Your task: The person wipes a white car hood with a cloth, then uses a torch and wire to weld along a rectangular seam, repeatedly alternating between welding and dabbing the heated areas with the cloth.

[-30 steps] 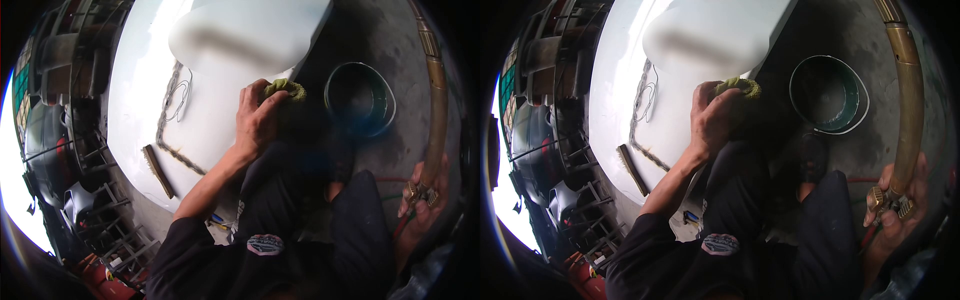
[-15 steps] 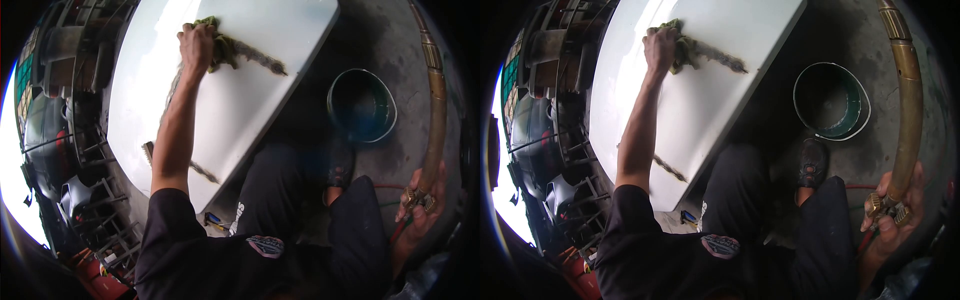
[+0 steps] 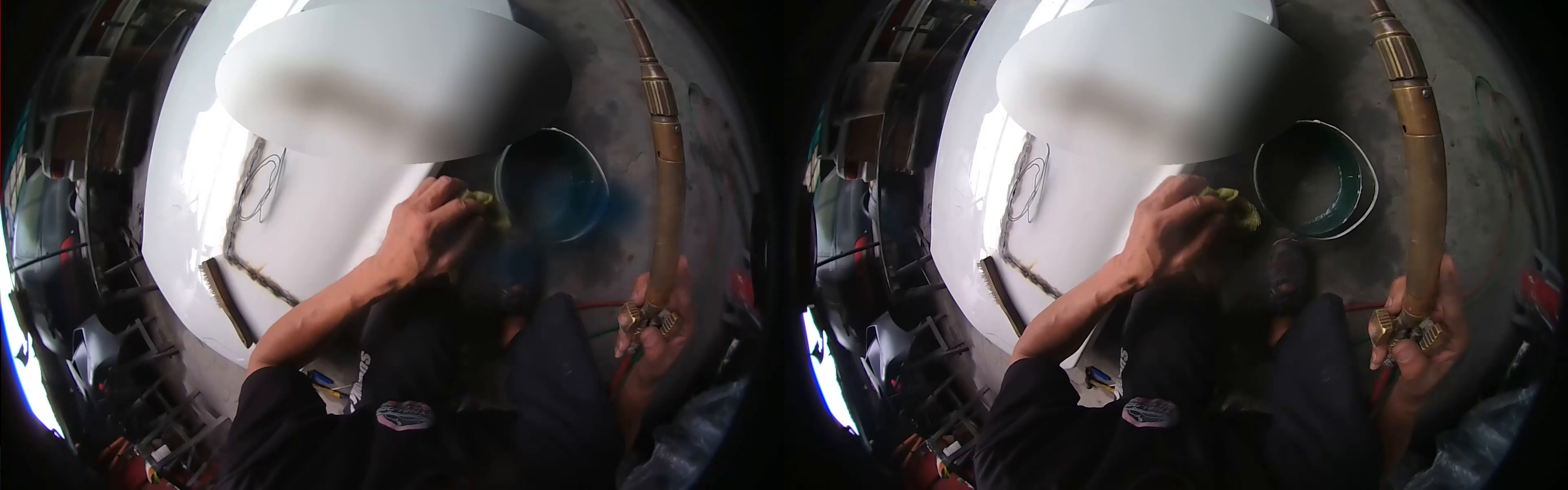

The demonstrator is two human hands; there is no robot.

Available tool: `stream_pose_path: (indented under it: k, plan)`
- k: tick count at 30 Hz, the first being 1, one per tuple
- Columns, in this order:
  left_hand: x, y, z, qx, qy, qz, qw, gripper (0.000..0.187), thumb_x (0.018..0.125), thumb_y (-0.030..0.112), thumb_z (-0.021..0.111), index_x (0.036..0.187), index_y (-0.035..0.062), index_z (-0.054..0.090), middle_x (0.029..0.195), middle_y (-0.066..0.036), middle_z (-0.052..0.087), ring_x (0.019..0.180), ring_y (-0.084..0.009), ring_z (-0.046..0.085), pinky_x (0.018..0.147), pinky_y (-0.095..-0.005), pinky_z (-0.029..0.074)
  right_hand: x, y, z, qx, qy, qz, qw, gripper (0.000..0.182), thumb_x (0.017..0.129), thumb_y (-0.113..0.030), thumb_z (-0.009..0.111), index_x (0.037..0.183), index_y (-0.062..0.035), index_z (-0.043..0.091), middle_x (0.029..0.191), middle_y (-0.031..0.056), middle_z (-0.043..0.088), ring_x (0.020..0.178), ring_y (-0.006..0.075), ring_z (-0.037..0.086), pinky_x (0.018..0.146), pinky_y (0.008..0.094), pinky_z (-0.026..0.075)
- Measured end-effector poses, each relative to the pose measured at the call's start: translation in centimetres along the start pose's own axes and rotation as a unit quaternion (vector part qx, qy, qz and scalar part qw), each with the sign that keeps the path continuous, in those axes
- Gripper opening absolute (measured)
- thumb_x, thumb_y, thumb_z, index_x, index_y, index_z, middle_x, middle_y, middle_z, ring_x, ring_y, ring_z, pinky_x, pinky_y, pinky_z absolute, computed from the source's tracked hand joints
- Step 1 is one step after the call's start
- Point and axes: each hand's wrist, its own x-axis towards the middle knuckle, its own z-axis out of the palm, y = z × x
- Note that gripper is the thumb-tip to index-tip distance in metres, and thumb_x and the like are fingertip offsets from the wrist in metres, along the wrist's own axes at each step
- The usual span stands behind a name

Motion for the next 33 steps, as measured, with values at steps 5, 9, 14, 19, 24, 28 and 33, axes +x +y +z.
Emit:
stream_pose_path:
  k: [5,9,14,19,24,28,33]
  plan:
    - [-0.5,-0.6,-2.9,-0.014,0.041,-0.124,0.991,0.030,0.089,0.005,0.078,0.118,0.0029,0.071,0.109,-0.017,0.072,0.093,-0.0296,0.075,0.083,-0.0391,0.060,-0.4,0.2,-0.2,-0.014,0.023,-0.003,1.000,0.093,0.090,-0.022,0.079,0.165,0.0000,0.029,0.106,0.0214,0.059,0.063,0.0151,0.065,0.046,0.0214,0.056]
    - [-1.1,-1.7,-2.9,0.040,0.099,-0.145,0.984,0.033,0.086,0.008,0.077,0.119,0.0040,0.069,0.104,-0.014,0.070,0.091,-0.0350,0.069,0.076,-0.0432,0.058,-0.4,-0.1,-1.3,-0.027,0.000,0.009,1.000,0.093,0.092,-0.023,0.078,0.166,-0.0007,0.027,0.107,0.0213,0.057,0.064,0.0143,0.066,0.047,0.0205,0.056]
    - [-1.3,-1.7,0.5,0.157,0.067,-0.026,0.985,0.042,0.084,0.009,0.078,0.124,0.0166,0.069,0.114,-0.008,0.067,0.096,-0.0306,0.065,0.070,-0.0389,0.059,-0.6,0.4,-2.1,-0.065,-0.006,-0.011,0.998,0.091,0.095,-0.023,0.072,0.167,0.0009,0.021,0.112,0.0204,0.054,0.062,0.0109,0.062,0.043,0.0204,0.054]
    - [-0.4,-3.5,0.1,0.206,0.033,0.044,0.977,0.054,0.080,0.011,0.081,0.132,0.0204,0.068,0.124,-0.010,0.065,0.102,-0.0349,0.063,0.073,-0.0419,0.060,-0.3,-0.2,-2.0,-0.049,-0.011,0.012,0.999,0.092,0.092,-0.021,0.077,0.166,0.0004,0.026,0.110,0.0203,0.055,0.073,0.0148,0.068,0.049,0.0205,0.060]
    - [4.1,-16.7,-10.1,0.394,0.064,-0.009,0.917,0.025,0.092,0.016,0.069,0.116,0.0184,0.075,0.109,-0.013,0.065,0.100,-0.0349,0.058,0.078,-0.0449,0.059,-0.7,0.1,-2.2,-0.061,0.007,0.006,0.998,0.094,0.092,-0.023,0.077,0.165,0.0019,0.024,0.108,0.0196,0.054,0.069,0.0133,0.066,0.046,0.0202,0.058]
    - [6.1,-20.5,-13.6,0.503,0.149,-0.124,0.842,0.012,0.097,0.016,0.064,0.098,0.0121,0.075,0.102,-0.013,0.066,0.093,-0.0360,0.062,0.067,-0.0463,0.059,-0.6,-0.1,-2.3,-0.074,0.004,0.014,0.997,0.095,0.093,-0.027,0.077,0.166,0.0015,0.023,0.106,0.0194,0.054,0.062,0.0113,0.061,0.042,0.0205,0.054]
    - [1.3,-8.7,1.2,0.136,-0.005,0.036,0.990,0.036,0.082,0.012,0.073,0.117,0.0170,0.069,0.110,-0.009,0.061,0.105,-0.0356,0.063,0.080,-0.0453,0.058,-0.1,-0.4,-1.0,-0.079,0.012,-0.003,0.997,0.096,0.092,-0.029,0.076,0.166,0.0013,0.023,0.105,0.0201,0.053,0.058,0.0118,0.060,0.042,0.0214,0.054]
